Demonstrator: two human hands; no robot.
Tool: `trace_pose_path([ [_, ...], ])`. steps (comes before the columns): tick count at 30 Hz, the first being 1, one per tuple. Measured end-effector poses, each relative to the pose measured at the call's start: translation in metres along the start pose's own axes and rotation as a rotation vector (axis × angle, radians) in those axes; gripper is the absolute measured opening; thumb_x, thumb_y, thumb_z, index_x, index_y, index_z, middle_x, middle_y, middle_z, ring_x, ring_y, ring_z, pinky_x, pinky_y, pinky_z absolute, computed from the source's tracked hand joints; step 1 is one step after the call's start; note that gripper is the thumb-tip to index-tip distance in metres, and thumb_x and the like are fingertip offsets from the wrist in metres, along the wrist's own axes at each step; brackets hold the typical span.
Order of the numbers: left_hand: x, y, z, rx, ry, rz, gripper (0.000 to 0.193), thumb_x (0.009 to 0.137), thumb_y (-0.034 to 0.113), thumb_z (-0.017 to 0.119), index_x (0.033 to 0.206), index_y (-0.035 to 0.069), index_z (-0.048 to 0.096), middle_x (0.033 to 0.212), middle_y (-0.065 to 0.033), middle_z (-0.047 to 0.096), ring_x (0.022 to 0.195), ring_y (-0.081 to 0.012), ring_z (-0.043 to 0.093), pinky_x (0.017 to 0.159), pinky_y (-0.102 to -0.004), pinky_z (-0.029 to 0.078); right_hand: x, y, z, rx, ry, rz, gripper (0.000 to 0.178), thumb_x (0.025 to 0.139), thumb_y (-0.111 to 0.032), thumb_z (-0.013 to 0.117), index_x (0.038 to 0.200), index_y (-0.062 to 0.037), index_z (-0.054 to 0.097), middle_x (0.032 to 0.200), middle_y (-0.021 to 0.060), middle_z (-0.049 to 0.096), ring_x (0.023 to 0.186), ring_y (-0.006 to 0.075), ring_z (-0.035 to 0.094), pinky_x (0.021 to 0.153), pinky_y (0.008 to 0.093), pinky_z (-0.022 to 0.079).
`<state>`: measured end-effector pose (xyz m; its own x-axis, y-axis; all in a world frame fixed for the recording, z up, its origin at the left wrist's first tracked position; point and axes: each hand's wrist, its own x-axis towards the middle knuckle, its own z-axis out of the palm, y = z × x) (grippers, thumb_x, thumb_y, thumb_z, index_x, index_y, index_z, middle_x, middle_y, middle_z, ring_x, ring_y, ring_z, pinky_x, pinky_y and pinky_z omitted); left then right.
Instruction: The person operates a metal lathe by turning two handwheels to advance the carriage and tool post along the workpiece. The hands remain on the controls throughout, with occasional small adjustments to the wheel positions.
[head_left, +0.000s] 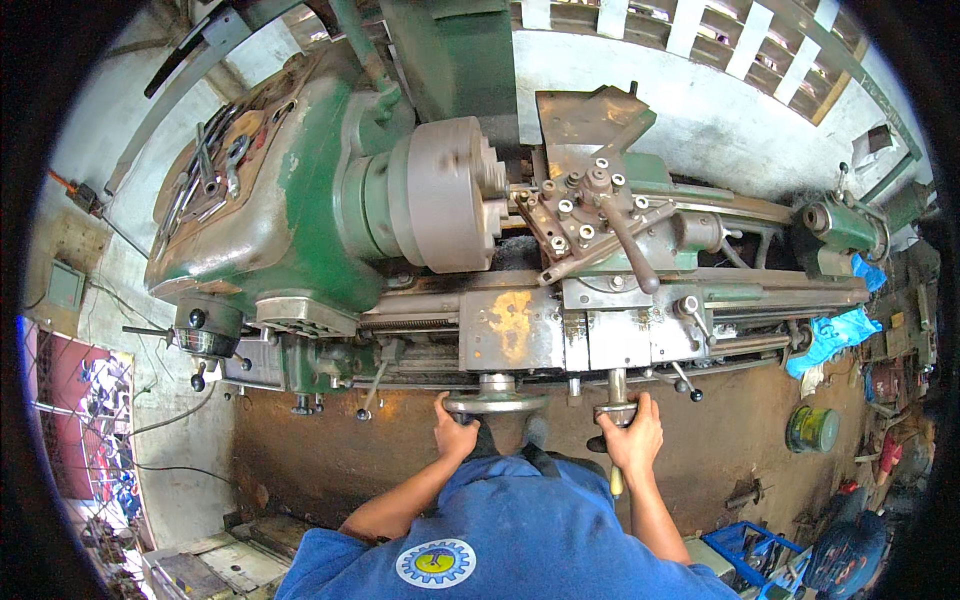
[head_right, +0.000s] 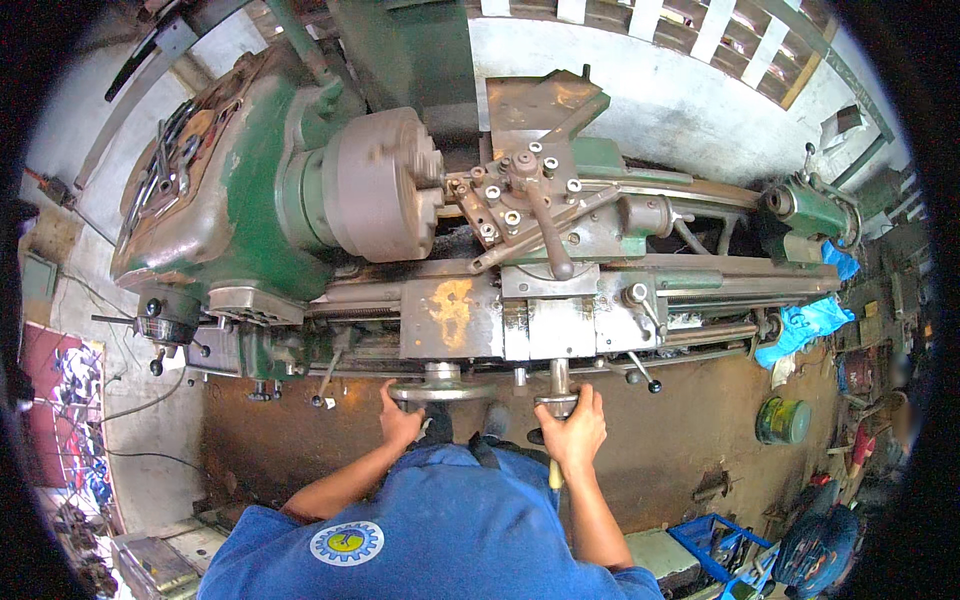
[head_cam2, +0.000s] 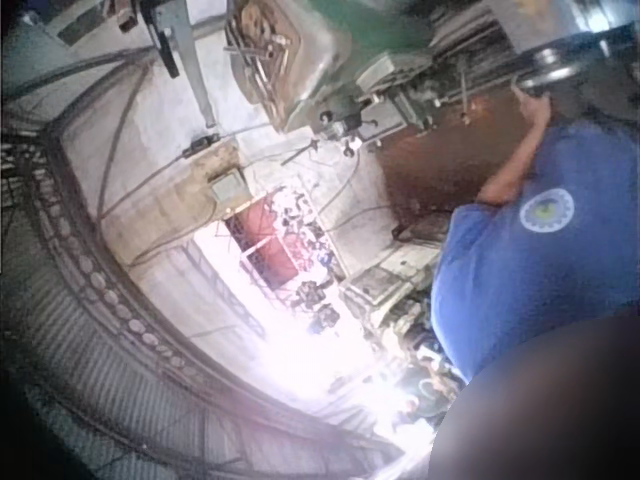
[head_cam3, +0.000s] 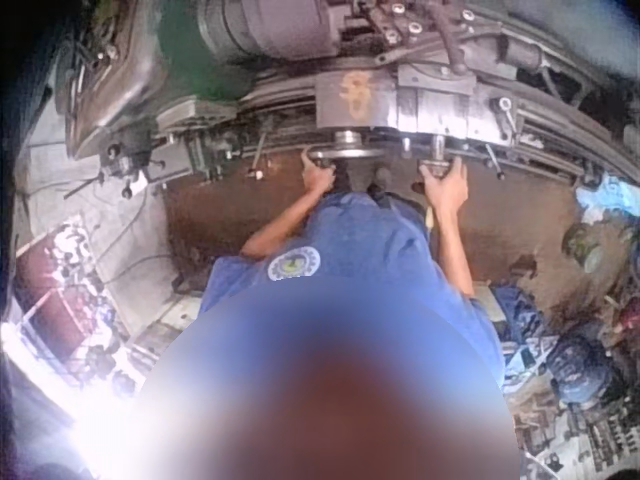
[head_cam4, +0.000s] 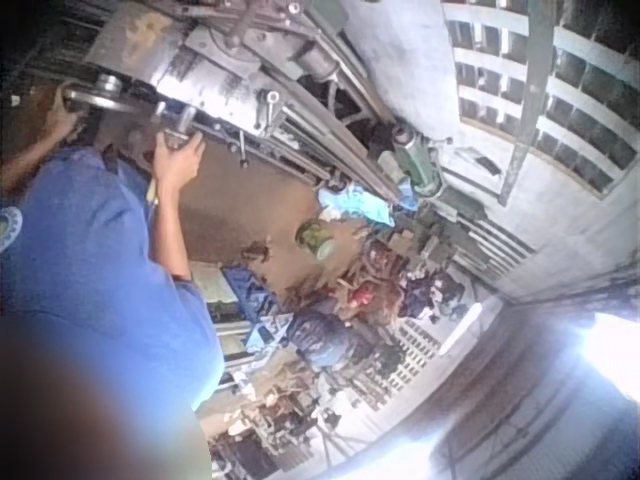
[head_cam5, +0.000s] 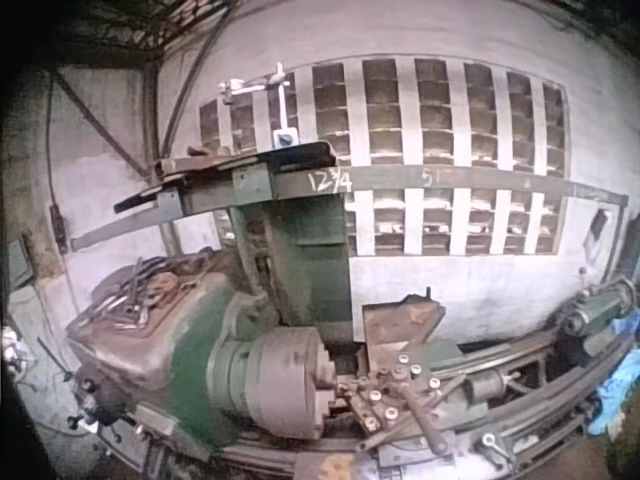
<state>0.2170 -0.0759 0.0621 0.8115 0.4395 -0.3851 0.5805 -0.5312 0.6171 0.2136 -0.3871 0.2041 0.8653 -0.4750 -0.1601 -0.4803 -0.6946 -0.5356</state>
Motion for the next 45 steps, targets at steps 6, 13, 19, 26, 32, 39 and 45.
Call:
trace_pose_path([
  [6, 0.0, -0.003, 0.001, -0.015, 0.026, 0.061, 0.082, 0.077, 0.009, 0.068, 0.148, 0.025, 0.032, 0.102, -0.0338, 0.07, 0.102, -0.0569, 0.064, 0.091, -0.061, 0.051, -0.001, -0.003, -0.001, 0.009, 0.007, 0.016, 0.063, 0.069, -0.039, 0.086, 0.115, -0.0036, 0.062, 0.114, 0.0201, 0.065, 0.102, 0.0449, 0.067, 0.086, 0.0554, 0.054],
  [13, 0.0, -0.008, 0.005, -0.061, 0.102, 0.185, 0.08, 0.076, 0.006, 0.065, 0.148, 0.024, 0.034, 0.095, -0.0337, 0.07, 0.093, -0.0578, 0.065, 0.083, -0.0642, 0.05, -0.001, -0.002, 0.001, -0.002, 0.015, 0.015, 0.062, 0.069, -0.04, 0.085, 0.113, -0.0034, 0.062, 0.113, 0.0202, 0.066, 0.101, 0.045, 0.067, 0.085, 0.0553, 0.054],
  [19, -0.001, -0.002, 0.001, -0.012, 0.074, 0.123, 0.079, 0.077, 0.004, 0.062, 0.148, 0.022, 0.034, 0.093, -0.0347, 0.07, 0.092, -0.0582, 0.065, 0.085, -0.0645, 0.05, -0.001, -0.005, 0.0, -0.012, 0.037, 0.031, 0.057, 0.069, -0.037, 0.084, 0.111, -0.004, 0.064, 0.111, 0.0207, 0.069, 0.1, 0.0438, 0.068, 0.087, 0.0519, 0.054],
  [26, 0.0, -0.004, 0.001, -0.055, 0.071, 0.128, 0.078, 0.076, 0.002, 0.061, 0.148, 0.019, 0.034, 0.102, -0.0358, 0.069, 0.099, -0.0588, 0.064, 0.089, -0.0635, 0.05, -0.002, -0.003, 0.001, -0.006, 0.027, 0.018, 0.06, 0.07, -0.04, 0.084, 0.114, -0.0042, 0.063, 0.112, 0.02, 0.068, 0.101, 0.0435, 0.068, 0.086, 0.0528, 0.054],
  [32, 0.002, -0.008, 0.004, -0.051, 0.106, 0.168, 0.074, 0.08, 0.005, 0.063, 0.147, 0.019, 0.038, 0.104, -0.033, 0.071, 0.1, -0.0544, 0.068, 0.088, -0.0588, 0.053, -0.002, -0.005, -0.001, -0.01, 0.02, 0.005, 0.06, 0.069, -0.039, 0.084, 0.114, -0.0043, 0.062, 0.112, 0.0195, 0.066, 0.101, 0.044, 0.068, 0.085, 0.0547, 0.055],
  [39, 0.002, -0.008, 0.002, -0.061, 0.071, 0.138, 0.077, 0.075, 0.003, 0.062, 0.146, 0.02, 0.038, 0.101, -0.0344, 0.07, 0.098, -0.0569, 0.065, 0.087, -0.0618, 0.052, -0.002, -0.003, 0.001, -0.02, 0.009, 0.016, 0.061, 0.069, -0.039, 0.084, 0.114, -0.004, 0.062, 0.114, 0.02, 0.067, 0.101, 0.0445, 0.068, 0.085, 0.055, 0.055],
  [45, 0.005, -0.011, 0.005, -0.086, 0.072, 0.145, 0.077, 0.074, 0.004, 0.063, 0.145, 0.021, 0.038, 0.097, -0.0344, 0.07, 0.096, -0.0576, 0.065, 0.085, -0.0636, 0.051, -0.001, -0.002, 0.002, -0.032, 0.023, 0.005, 0.062, 0.07, -0.039, 0.084, 0.114, -0.0028, 0.063, 0.114, 0.0205, 0.067, 0.101, 0.0449, 0.068, 0.086, 0.0548, 0.055],
])
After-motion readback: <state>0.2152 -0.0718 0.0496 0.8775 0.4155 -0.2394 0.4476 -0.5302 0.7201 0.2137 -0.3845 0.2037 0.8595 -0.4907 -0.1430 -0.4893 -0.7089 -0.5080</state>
